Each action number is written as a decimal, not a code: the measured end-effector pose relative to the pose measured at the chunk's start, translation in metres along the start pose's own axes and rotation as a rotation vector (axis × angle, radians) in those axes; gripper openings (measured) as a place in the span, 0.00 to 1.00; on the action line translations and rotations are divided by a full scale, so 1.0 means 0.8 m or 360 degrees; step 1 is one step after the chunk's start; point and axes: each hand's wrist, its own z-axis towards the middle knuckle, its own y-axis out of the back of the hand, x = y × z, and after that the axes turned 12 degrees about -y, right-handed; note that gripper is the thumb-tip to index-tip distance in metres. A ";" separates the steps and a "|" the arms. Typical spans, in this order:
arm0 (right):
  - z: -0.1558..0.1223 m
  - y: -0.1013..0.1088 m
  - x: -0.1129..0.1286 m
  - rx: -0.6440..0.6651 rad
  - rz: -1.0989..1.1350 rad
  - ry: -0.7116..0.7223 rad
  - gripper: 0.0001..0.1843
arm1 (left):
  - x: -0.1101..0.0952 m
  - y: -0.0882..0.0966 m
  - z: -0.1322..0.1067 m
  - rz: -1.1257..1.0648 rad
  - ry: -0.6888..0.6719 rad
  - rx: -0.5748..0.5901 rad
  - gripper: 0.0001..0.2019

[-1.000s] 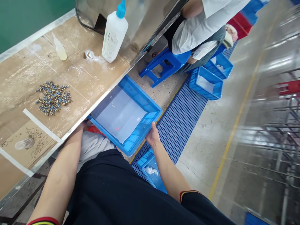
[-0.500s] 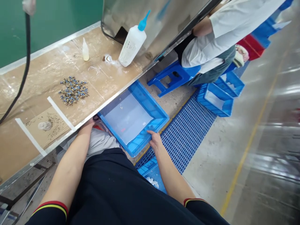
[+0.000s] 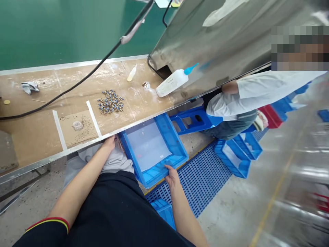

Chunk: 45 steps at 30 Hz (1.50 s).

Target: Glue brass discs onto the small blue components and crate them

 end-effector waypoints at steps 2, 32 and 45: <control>-0.018 -0.004 0.011 -0.0031 -0.0051 0.0133 0.18 | 0.000 0.005 -0.021 -0.0216 0.0088 0.0007 0.18; -0.231 -0.515 0.210 0.1776 -0.2461 0.3399 0.16 | -0.105 0.379 -0.434 0.0008 -0.1240 -0.1084 0.16; -0.235 -0.502 0.200 0.1646 -0.1732 0.3329 0.17 | -0.220 0.445 -0.296 0.2029 -0.0940 -0.1342 0.10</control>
